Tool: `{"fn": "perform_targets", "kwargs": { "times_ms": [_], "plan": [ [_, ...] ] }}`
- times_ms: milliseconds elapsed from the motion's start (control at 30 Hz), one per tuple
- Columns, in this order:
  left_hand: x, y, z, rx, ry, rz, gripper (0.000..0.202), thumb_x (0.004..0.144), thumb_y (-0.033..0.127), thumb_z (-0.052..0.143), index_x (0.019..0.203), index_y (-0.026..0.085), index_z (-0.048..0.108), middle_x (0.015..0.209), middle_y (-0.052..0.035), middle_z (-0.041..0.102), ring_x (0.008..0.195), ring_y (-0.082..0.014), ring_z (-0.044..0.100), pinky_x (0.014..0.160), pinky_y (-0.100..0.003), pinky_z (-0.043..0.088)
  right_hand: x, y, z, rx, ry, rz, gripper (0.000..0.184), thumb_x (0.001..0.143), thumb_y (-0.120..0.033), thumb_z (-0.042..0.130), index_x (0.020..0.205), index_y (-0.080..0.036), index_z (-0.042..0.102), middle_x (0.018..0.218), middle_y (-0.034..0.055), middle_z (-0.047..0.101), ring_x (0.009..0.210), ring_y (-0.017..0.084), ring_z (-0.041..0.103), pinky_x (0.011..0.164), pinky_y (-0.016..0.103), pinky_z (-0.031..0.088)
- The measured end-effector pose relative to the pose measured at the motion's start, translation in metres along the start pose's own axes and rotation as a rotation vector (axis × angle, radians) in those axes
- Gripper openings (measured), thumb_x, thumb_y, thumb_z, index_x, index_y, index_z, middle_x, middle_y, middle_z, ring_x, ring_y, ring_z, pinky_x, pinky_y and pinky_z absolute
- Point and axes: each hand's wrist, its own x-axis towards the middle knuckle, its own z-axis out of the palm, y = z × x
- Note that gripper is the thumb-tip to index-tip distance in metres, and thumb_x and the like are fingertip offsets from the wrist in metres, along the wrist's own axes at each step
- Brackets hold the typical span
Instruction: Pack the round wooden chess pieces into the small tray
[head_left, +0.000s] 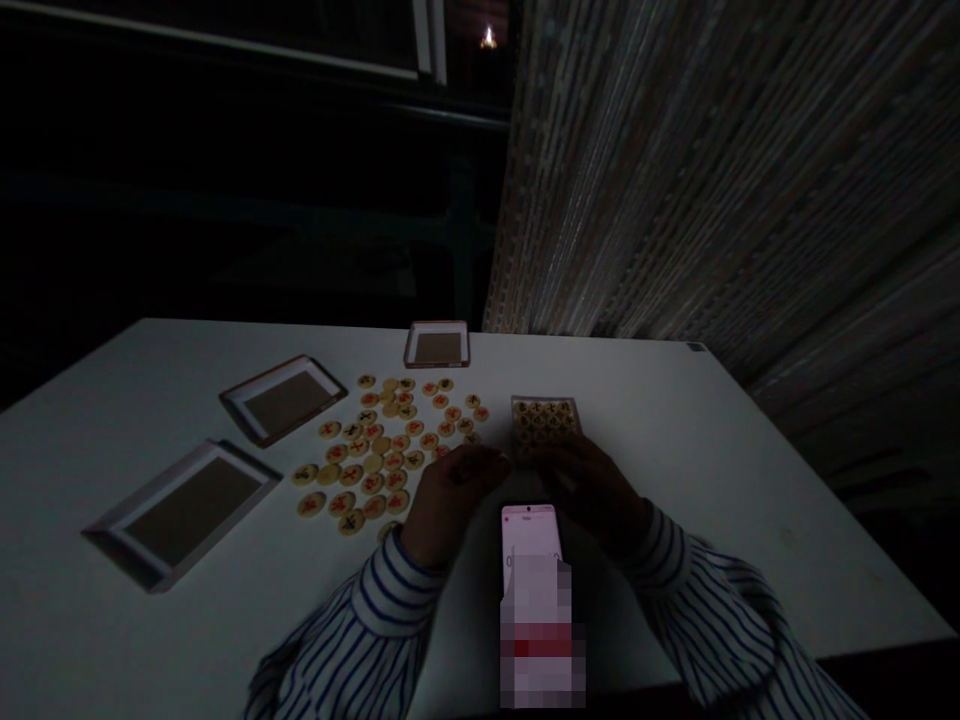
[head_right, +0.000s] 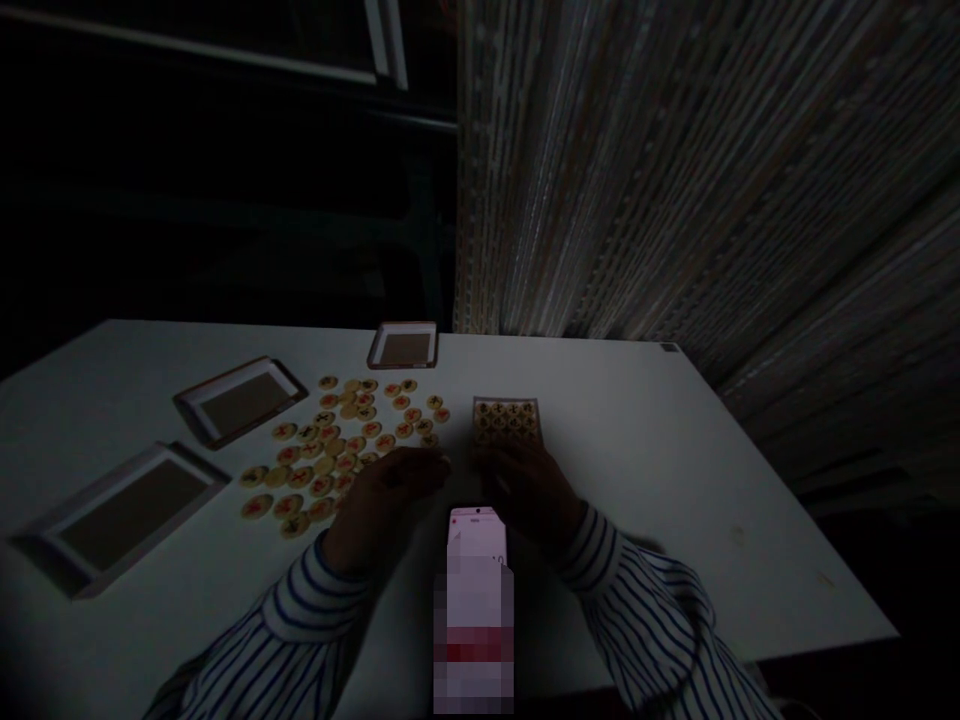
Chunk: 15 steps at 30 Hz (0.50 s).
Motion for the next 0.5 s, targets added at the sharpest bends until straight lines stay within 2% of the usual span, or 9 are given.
{"fn": "perform_targets", "kwargs": {
  "times_ms": [100,267,500],
  "plan": [
    [0.003,-0.004,0.010,0.014,-0.052,0.024,0.030,0.069,0.038,0.060,0.087,0.014,0.065,0.077,-0.0063,0.068,0.070,-0.0161,0.062,0.065,-0.028,0.049,-0.004,-0.001,-0.002,0.014,0.030,0.030,0.018,0.082,-0.016,0.047,0.097,-0.018,0.057,0.089,0.0073,0.061,0.084,0.016,0.055,0.071,0.031,0.047],
    [0.006,0.000,0.021,0.022,-0.167,0.012,0.030,0.075,0.035,0.052,0.092,0.015,0.066,0.085,-0.0070,0.069,0.075,-0.0172,0.063,0.067,-0.028,0.050,-0.010,0.001,-0.002,0.025,0.046,0.037,0.023,0.082,-0.021,0.050,0.104,-0.019,0.054,0.096,0.0077,0.061,0.089,0.018,0.056,0.075,0.036,0.049],
    [0.011,0.001,0.029,0.052,-0.130,0.025,0.029,0.074,0.037,0.054,0.089,0.015,0.067,0.086,-0.0057,0.069,0.076,-0.0174,0.063,0.068,-0.027,0.051,-0.011,0.008,-0.003,0.042,0.047,0.001,0.029,0.079,-0.023,0.054,0.108,-0.019,0.053,0.097,0.0078,0.061,0.090,0.018,0.056,0.073,0.035,0.050]
  ]
}}
